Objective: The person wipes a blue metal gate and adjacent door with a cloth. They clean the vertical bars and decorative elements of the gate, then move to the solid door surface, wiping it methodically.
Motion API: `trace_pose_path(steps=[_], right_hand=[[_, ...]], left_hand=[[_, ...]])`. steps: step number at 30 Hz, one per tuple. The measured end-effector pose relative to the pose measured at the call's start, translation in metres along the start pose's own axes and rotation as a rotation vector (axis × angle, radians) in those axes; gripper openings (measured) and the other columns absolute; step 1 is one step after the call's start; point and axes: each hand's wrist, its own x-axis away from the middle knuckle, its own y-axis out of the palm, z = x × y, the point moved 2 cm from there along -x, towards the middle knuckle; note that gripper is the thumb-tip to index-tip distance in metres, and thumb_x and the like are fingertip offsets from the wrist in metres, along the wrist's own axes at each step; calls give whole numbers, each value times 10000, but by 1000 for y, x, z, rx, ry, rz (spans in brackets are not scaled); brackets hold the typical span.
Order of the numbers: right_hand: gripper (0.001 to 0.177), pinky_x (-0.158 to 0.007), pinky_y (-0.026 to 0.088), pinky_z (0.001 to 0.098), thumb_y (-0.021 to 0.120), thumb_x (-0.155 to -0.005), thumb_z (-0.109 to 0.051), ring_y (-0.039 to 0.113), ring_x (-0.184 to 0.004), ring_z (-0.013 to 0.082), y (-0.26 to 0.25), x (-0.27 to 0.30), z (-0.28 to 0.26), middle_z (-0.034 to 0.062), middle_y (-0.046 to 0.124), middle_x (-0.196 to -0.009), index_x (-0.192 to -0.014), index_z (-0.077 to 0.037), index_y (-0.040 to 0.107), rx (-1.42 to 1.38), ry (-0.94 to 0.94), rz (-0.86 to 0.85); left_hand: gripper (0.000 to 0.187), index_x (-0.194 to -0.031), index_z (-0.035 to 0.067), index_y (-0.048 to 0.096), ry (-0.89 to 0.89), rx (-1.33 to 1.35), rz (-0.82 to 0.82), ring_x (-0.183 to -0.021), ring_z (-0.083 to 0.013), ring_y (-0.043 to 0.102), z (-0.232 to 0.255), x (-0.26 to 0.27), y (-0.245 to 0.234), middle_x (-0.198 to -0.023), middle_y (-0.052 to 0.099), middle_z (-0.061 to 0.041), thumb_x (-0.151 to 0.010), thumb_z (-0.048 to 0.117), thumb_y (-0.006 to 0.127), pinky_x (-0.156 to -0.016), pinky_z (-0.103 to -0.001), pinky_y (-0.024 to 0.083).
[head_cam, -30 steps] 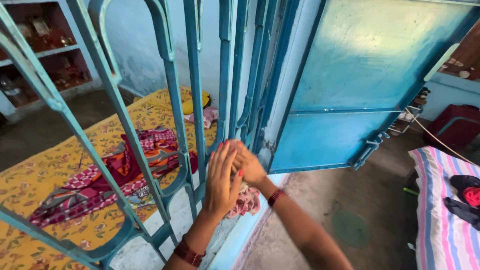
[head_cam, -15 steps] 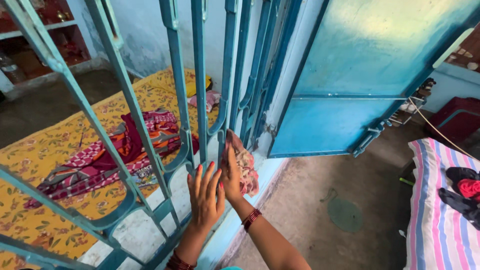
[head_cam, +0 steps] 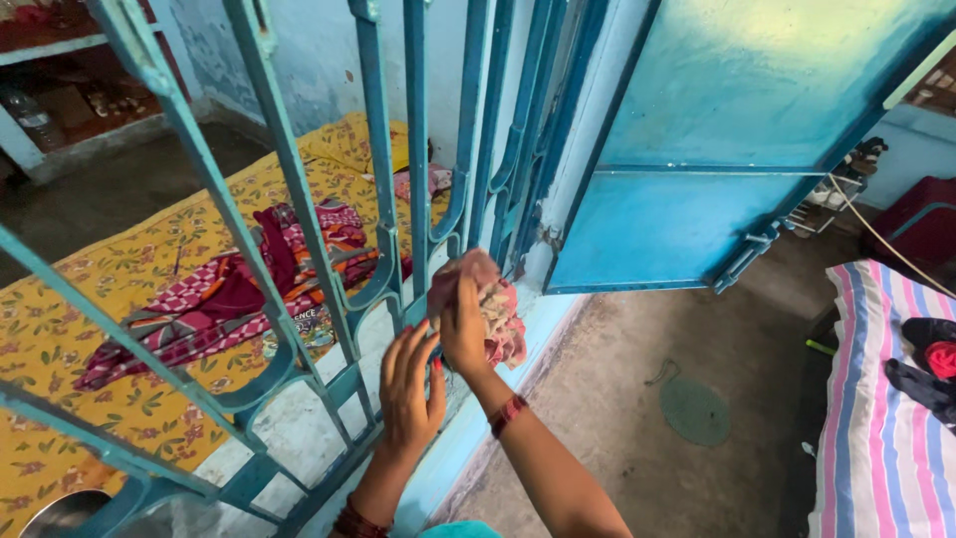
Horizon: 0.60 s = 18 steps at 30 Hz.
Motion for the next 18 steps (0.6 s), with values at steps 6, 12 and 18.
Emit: trace_pose_path(steps=[6,12,18], right_hand=[[290,-830,568,284,595,-943,25,714,-967,201,-11,77,-14,139,721,-1044,-1228,0,636,-174,345,5],[300,-963,506,287,549,-941,30,635,-1082,173,-32,103,-36,90,680,-1140,-1228,12,634,-473,345,30],[356,-1056,447,301,492,-985,-3,582,-1225,180,-62,89,-52,93,642,-1304,-1318,31,613,-557,351,54]], left_hand=[[377,-1406,17,542,-317,327,26,-1358,-358,574,-21,37,17,-1446,593,-188,-1033,59,512,-1126,-423,448],[452,-1487,33,505,-374,471,-72,-1377,-360,543,-22,51,41,-1499,559,-202,-1035,25,511,-1106,-421,428],[512,-1496,65,483,-384,381,-23,-1086,-251,650,-8,41,38,-1332,617,-138,-995,24,582,-930,-358,525]])
